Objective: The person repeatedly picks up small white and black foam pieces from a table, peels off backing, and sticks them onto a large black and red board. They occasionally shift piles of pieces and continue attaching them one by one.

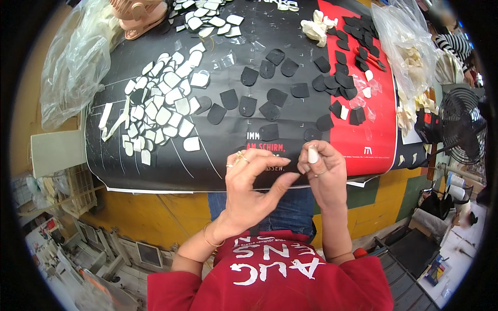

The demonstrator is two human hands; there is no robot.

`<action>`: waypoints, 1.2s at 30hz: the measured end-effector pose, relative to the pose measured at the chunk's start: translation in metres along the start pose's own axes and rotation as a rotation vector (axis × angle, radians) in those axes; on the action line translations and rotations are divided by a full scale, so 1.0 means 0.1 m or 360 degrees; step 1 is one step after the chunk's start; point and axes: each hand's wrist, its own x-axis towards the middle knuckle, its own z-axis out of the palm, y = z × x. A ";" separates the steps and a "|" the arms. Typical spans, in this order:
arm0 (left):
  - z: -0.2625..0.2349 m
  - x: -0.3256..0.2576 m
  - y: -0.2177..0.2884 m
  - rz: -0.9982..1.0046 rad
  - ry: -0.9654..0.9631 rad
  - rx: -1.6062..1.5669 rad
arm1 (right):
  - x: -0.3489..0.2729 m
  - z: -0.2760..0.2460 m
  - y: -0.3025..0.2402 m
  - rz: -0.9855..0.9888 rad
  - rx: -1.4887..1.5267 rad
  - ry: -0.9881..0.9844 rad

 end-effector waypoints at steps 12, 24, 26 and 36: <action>-0.03 -0.03 -0.22 -0.0061 -0.0020 -0.0051 | -0.02 0.18 -0.05 -0.0460 -0.1318 -0.0138; -0.07 -0.02 -0.49 0.0349 0.0036 0.1048 | 0.35 0.37 -0.05 -0.0166 -0.1470 0.0022; -0.04 -0.05 -0.51 0.0394 0.0048 0.1087 | 0.40 0.41 0.01 -0.0282 -0.1544 0.0045; -0.01 -0.09 -0.57 0.0464 0.0049 0.1192 | 0.42 0.47 0.08 -0.0396 -0.1745 0.0105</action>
